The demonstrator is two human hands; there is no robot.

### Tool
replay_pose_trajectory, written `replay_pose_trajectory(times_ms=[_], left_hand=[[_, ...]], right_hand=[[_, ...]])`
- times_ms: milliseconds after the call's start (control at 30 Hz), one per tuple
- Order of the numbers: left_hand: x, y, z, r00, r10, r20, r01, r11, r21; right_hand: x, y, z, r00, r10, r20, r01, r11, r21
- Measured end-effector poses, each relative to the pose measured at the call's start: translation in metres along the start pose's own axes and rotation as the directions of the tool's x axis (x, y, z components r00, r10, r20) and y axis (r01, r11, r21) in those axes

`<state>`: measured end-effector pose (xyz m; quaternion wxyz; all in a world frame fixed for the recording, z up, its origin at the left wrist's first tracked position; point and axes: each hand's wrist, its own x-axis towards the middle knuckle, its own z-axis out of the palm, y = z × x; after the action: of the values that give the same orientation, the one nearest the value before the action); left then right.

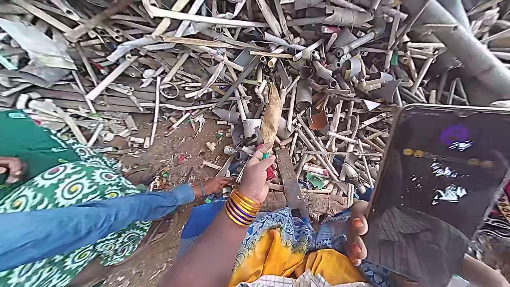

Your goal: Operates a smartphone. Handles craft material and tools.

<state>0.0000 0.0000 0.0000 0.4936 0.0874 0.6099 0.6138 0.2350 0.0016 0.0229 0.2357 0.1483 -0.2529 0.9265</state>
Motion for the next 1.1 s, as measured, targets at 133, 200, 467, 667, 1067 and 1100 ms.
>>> replay_pose_trajectory(times_ms=[133,200,467,667,1067,1100], left_hand=[[-0.004,0.001,0.0,1.0,-0.008,0.015,0.008,1.0,0.017],[-0.004,0.001,-0.002,1.0,0.003,0.031,-0.005,0.999,0.036],[-0.002,-0.002,-0.005,1.0,-0.015,0.009,0.015,1.0,-0.009],[-0.002,-0.002,-0.003,0.996,-0.061,0.069,0.057,0.997,0.051],[-0.01,-0.005,0.004,0.974,-0.106,0.199,0.077,0.986,0.147],[-0.01,-0.005,0.004,0.972,-0.101,0.21,0.069,0.985,0.155]], right_hand=[[0.004,-0.002,0.011,0.999,-0.032,-0.026,0.031,0.999,-0.036],[0.0,0.009,0.017,0.979,-0.151,-0.137,0.132,0.981,-0.14],[-0.01,0.014,-0.005,0.986,-0.165,0.03,0.166,0.986,-0.03],[-0.001,0.006,-0.008,0.991,-0.13,0.016,0.129,0.991,0.033],[-0.009,-0.007,-0.012,0.994,-0.06,-0.092,0.057,0.998,-0.037],[-0.011,-0.011,-0.013,0.995,-0.041,-0.089,0.037,0.998,-0.049]])
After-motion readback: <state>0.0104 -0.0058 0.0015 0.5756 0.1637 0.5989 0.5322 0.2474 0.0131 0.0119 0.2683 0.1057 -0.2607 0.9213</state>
